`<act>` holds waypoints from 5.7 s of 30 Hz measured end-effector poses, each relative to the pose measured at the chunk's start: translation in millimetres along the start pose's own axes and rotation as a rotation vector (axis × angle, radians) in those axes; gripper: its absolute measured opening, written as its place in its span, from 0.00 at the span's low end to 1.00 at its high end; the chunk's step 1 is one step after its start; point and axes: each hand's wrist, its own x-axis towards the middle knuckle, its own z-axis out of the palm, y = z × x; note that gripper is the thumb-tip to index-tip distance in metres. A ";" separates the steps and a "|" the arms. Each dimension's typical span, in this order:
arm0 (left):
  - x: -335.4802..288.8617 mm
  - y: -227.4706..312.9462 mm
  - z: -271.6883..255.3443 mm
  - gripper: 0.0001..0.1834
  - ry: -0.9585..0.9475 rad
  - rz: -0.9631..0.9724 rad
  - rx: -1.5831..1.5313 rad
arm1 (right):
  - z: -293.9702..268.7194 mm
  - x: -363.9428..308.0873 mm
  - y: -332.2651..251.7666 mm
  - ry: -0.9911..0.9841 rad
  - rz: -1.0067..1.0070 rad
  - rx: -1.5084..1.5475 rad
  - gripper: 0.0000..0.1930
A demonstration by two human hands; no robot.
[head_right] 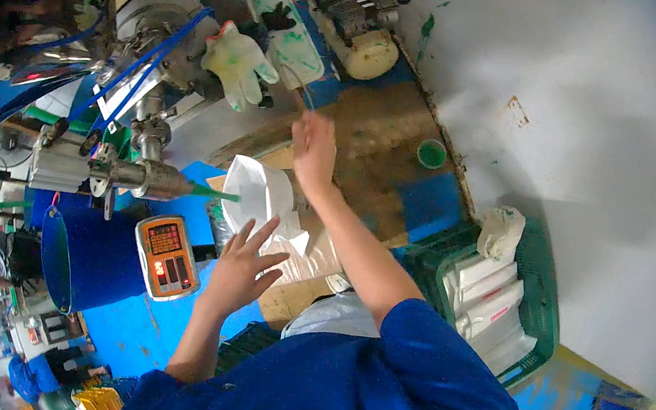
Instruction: The person scoops green powder from a large blue barrel into white paper bags using a green scoop, places each filled bag into a green crate, and repeats the process. The person also moves the crate and handles the bags to organize them.
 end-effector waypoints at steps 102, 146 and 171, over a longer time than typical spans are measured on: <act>-130.7 97.3 164.3 0.28 0.534 -0.414 -0.089 | -165.5 -190.9 -48.1 -1.311 1.591 0.927 0.49; -64.0 -49.9 68.3 0.11 0.999 -0.418 -0.458 | -181.1 -127.8 -7.2 -0.906 1.104 0.418 0.23; -88.1 -20.5 110.2 0.09 1.636 -0.890 -1.466 | -233.0 -126.2 4.1 -0.891 1.146 0.447 0.23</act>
